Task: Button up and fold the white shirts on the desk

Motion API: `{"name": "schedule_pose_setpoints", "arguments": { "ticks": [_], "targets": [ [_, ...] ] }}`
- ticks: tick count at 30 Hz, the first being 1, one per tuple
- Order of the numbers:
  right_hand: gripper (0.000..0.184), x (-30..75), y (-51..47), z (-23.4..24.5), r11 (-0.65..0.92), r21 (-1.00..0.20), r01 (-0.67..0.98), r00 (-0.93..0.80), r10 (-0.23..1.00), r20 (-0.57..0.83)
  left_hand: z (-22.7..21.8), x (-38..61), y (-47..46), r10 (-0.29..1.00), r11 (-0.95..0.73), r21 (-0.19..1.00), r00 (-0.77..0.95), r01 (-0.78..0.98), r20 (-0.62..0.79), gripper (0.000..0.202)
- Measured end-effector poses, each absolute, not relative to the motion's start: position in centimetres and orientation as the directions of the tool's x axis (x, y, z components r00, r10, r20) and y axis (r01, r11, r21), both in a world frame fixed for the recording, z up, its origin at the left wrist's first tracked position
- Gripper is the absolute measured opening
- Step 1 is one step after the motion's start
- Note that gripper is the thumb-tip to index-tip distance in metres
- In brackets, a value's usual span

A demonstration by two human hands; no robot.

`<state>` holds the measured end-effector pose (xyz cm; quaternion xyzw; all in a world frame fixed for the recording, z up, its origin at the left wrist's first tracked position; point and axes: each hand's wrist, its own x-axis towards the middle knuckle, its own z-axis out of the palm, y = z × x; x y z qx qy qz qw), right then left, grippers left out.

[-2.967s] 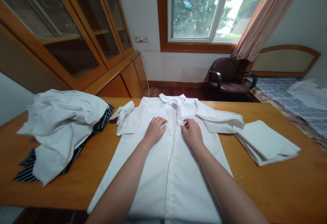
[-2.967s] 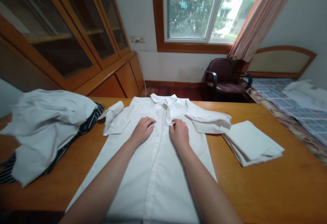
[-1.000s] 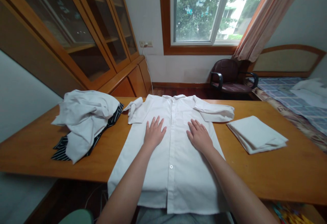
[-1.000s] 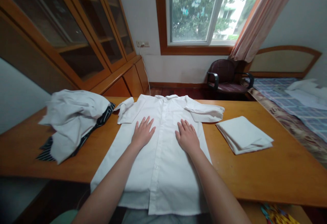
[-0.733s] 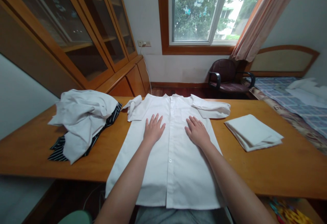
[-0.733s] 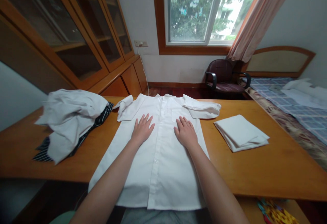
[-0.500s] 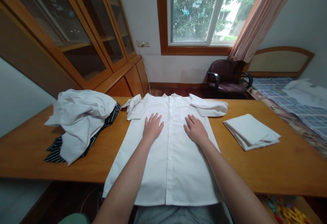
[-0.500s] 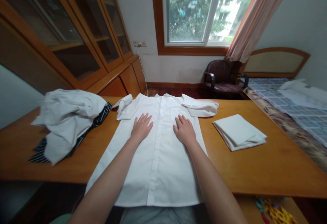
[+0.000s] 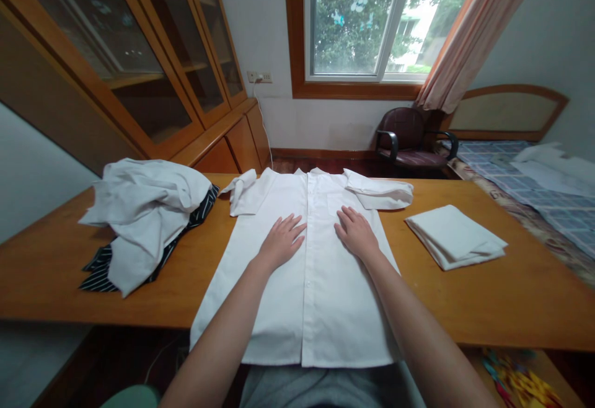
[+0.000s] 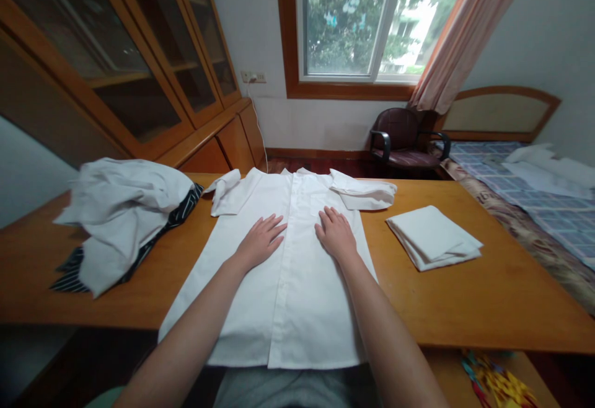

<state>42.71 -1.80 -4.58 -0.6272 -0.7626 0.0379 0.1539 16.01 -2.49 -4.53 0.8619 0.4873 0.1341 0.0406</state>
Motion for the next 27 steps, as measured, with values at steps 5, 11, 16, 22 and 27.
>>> {"name": "schedule_pose_setpoints", "arguments": {
  "ticks": [5,11,16,22,27],
  "targets": [
    [0.048,42.7,-1.8,-4.6,0.211,-0.251,0.945,-0.169,0.969,0.180,-4.0,15.9,-3.6,0.770,-0.638,0.266,0.599,0.722,0.220,0.034],
    [0.047,42.8,-1.8,-4.5,0.215,-0.263,0.941,-0.170,0.968,0.184,-3.4,15.9,-3.8,0.696,-0.715,0.396,0.640,0.577,0.325,0.022],
    [0.044,42.8,-2.0,-4.4,0.217,-0.283,0.934,-0.162,0.965,0.205,-3.3,16.0,-3.7,0.699,-0.707,0.477,0.616,0.521,0.363,0.016],
    [0.039,43.1,-1.9,-4.9,0.238,-0.303,0.923,-0.170,0.957,0.234,-3.2,16.0,-3.7,0.723,-0.678,0.525,0.598,0.515,0.347,0.013],
    [0.036,43.2,-2.0,-4.8,0.241,-0.320,0.916,-0.163,0.954,0.252,-2.8,16.1,-4.0,0.750,-0.644,0.554,0.578,0.529,0.320,0.016]
  ]
}}
